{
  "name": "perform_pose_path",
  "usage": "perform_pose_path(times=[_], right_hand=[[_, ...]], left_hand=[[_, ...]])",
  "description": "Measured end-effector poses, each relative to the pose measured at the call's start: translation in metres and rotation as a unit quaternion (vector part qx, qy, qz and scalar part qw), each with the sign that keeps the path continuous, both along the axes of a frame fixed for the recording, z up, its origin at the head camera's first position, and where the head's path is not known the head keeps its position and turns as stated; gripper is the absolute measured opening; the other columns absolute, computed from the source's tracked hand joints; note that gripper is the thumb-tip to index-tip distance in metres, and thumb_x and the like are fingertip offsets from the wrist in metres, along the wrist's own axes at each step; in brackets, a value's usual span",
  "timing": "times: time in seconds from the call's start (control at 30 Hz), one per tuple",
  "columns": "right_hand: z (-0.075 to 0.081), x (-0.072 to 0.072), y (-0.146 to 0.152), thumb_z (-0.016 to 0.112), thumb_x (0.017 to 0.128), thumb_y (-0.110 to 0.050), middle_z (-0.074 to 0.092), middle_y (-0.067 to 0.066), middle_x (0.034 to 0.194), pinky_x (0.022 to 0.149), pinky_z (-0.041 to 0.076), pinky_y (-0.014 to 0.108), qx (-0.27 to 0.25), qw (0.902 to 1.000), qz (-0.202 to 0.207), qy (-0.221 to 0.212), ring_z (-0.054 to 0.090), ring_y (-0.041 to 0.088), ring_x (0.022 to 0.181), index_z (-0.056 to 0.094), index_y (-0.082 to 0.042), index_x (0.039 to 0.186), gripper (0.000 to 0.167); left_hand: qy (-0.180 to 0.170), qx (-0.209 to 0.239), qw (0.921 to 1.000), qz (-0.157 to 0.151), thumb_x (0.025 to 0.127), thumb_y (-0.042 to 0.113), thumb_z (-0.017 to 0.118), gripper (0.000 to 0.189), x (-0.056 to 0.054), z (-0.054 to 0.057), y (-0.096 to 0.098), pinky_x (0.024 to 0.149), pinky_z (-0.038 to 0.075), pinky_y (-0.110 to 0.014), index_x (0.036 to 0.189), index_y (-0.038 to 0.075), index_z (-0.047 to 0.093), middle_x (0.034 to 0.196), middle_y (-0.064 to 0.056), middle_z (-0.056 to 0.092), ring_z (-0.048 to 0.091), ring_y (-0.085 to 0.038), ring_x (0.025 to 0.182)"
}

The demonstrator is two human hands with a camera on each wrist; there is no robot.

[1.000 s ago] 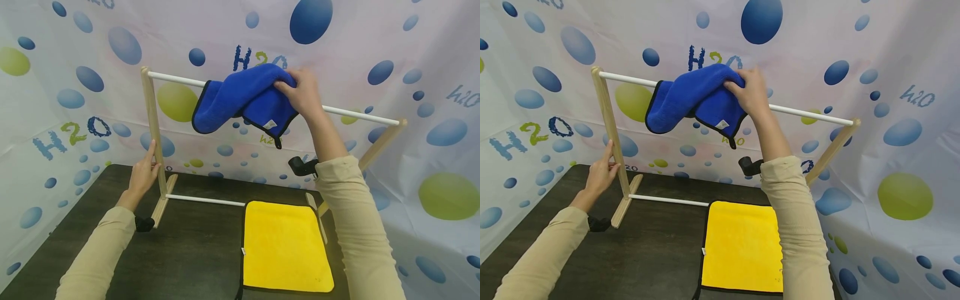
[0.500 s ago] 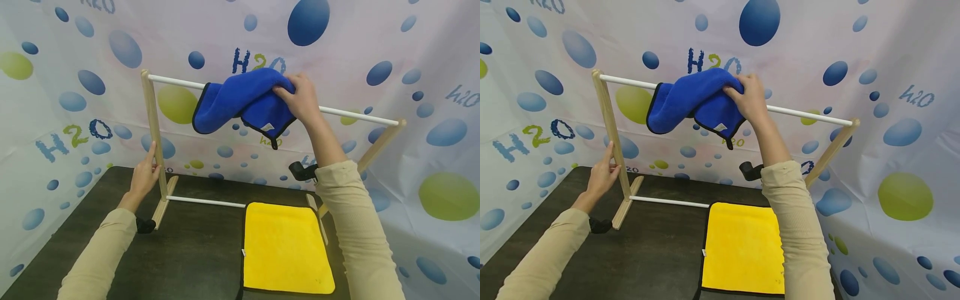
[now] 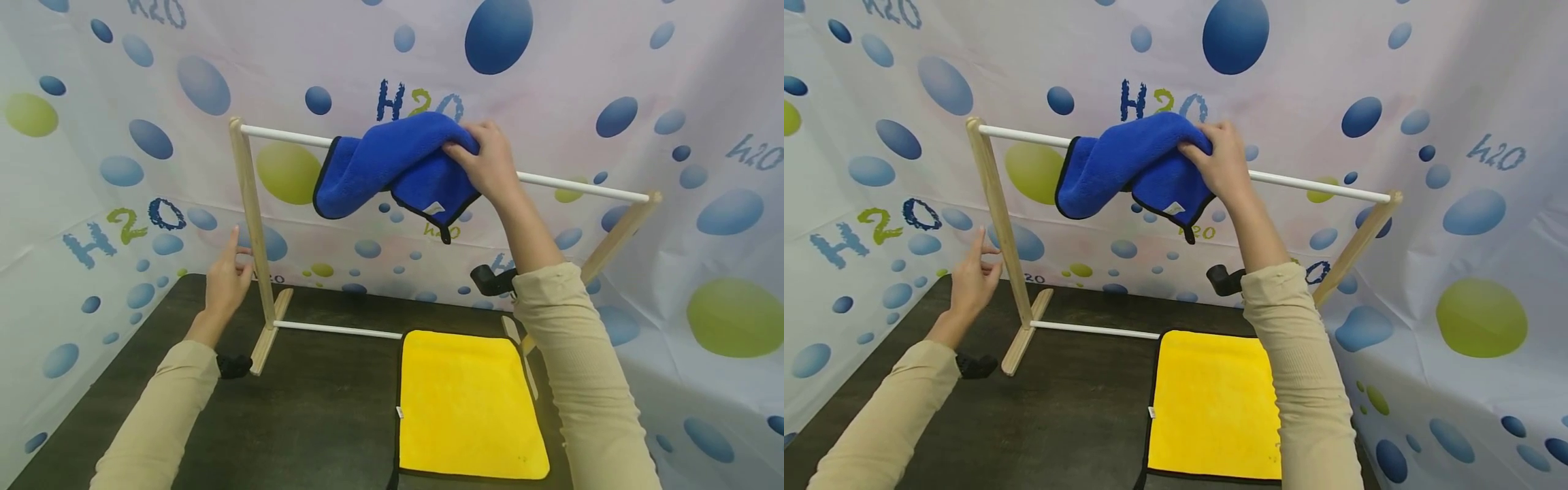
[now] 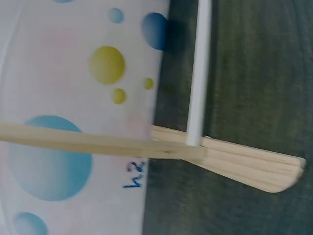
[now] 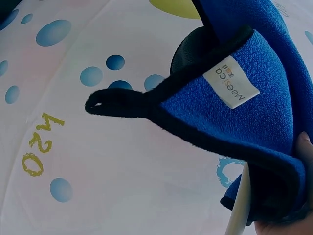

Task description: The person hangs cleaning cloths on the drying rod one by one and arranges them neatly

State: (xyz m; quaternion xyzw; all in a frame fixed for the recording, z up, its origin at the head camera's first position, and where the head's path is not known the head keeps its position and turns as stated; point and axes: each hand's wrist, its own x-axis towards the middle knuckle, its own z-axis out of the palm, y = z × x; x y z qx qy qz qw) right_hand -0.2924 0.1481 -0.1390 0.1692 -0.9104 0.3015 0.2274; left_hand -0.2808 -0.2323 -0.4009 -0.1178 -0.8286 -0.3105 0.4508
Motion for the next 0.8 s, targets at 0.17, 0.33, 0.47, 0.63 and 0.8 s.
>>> perform_pose_path(times=[0.17, 0.33, 0.47, 0.63, 0.8], right_hand=[[-0.002, 0.000, 0.001, 0.057, 0.091, -0.025, 0.049, 0.017, 0.118, 0.096, 0.036, 0.041, -0.009, 0.9999, 0.001, 0.007, 0.042, 0.027, 0.109, 0.057, -0.003, 0.123, 0.039], [-0.003, 0.000, 0.000, 0.058, 0.090, -0.025, 0.049, 0.018, 0.118, 0.097, 0.036, 0.042, -0.013, 0.9998, 0.002, 0.014, 0.043, 0.028, 0.110, 0.057, -0.003, 0.123, 0.040], [-0.004, 0.000, 0.001, 0.058, 0.090, -0.025, 0.048, 0.017, 0.119, 0.097, 0.035, 0.042, -0.019, 0.9997, 0.002, 0.016, 0.042, 0.029, 0.110, 0.056, -0.004, 0.124, 0.040], [-0.006, 0.001, 0.001, 0.058, 0.090, -0.023, 0.048, 0.018, 0.117, 0.096, 0.035, 0.042, -0.027, 0.9992, 0.010, 0.028, 0.041, 0.030, 0.109, 0.057, -0.003, 0.123, 0.039], [-0.009, 0.002, 0.001, 0.058, 0.090, -0.022, 0.048, 0.018, 0.115, 0.095, 0.036, 0.043, -0.027, 0.9991, 0.016, 0.029, 0.041, 0.030, 0.107, 0.057, -0.002, 0.123, 0.038]], left_hand=[[0.072, 0.016, 0.9972, -0.007, 0.079, -0.013, 0.059, 0.056, 0.000, 0.021, 0.010, 0.055, 0.051, -0.032, 0.130, -0.004, 0.040, 0.092, -0.023, 0.061, 0.059, -0.034, 0.058], [0.113, 0.062, 0.9906, -0.046, 0.079, -0.010, 0.061, 0.043, 0.003, 0.052, 0.028, 0.065, 0.037, 0.001, 0.120, -0.006, 0.051, 0.093, -0.022, 0.062, 0.060, -0.033, 0.063], [0.130, 0.089, 0.9830, -0.093, 0.077, -0.012, 0.061, 0.041, 0.004, 0.077, 0.046, 0.067, 0.039, 0.001, 0.117, -0.007, 0.054, 0.092, -0.021, 0.064, 0.061, -0.031, 0.066], [0.128, 0.098, 0.9758, -0.148, 0.078, -0.010, 0.060, 0.043, 0.008, 0.105, 0.066, 0.067, 0.043, -0.003, 0.121, -0.006, 0.053, 0.097, -0.020, 0.064, 0.062, -0.031, 0.072], [0.098, 0.097, 0.9769, -0.163, 0.085, 0.001, 0.056, 0.036, 0.009, 0.127, 0.083, 0.065, 0.045, -0.006, 0.120, -0.007, 0.054, 0.104, -0.021, 0.062, 0.062, -0.033, 0.082]])
